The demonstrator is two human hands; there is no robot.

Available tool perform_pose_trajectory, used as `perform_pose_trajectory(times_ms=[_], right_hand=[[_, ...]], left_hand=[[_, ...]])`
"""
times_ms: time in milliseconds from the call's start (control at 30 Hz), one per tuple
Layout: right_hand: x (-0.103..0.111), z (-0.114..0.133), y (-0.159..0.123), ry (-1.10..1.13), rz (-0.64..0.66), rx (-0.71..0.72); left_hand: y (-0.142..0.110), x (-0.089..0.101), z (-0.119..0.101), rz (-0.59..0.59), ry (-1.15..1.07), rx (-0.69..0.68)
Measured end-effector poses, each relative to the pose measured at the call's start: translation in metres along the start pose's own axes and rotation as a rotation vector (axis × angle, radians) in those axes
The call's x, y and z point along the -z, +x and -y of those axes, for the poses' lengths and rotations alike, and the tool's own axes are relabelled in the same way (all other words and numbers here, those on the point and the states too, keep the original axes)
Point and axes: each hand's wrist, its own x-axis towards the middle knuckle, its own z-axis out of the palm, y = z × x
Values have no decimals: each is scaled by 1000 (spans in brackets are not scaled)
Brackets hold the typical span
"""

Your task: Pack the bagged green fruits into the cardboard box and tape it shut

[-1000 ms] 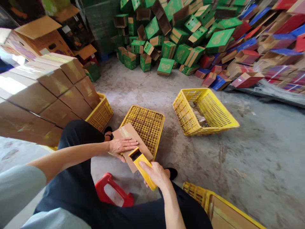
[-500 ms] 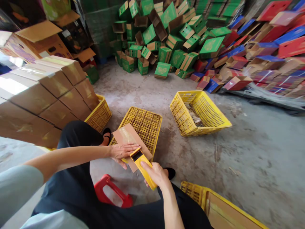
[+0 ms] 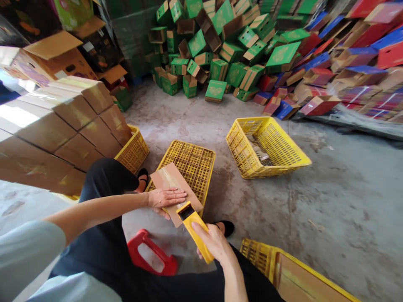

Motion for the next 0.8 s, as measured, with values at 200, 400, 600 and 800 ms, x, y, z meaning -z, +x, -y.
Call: perform_pose_trajectory(times_ms=[200,400,600,800], right_hand=[[0,-6,-3,10,-8,23],[1,-7,2,23,-5,20],[-3,-6,4,7,33,40],[-19,25,26,49,16,35]], left_hand=[[0,5,-6,36,30,19],[8,-1,-17,48,56,-62],[7,-12,-13,-5,46,-105],[-9,21,32,33,19,-64]])
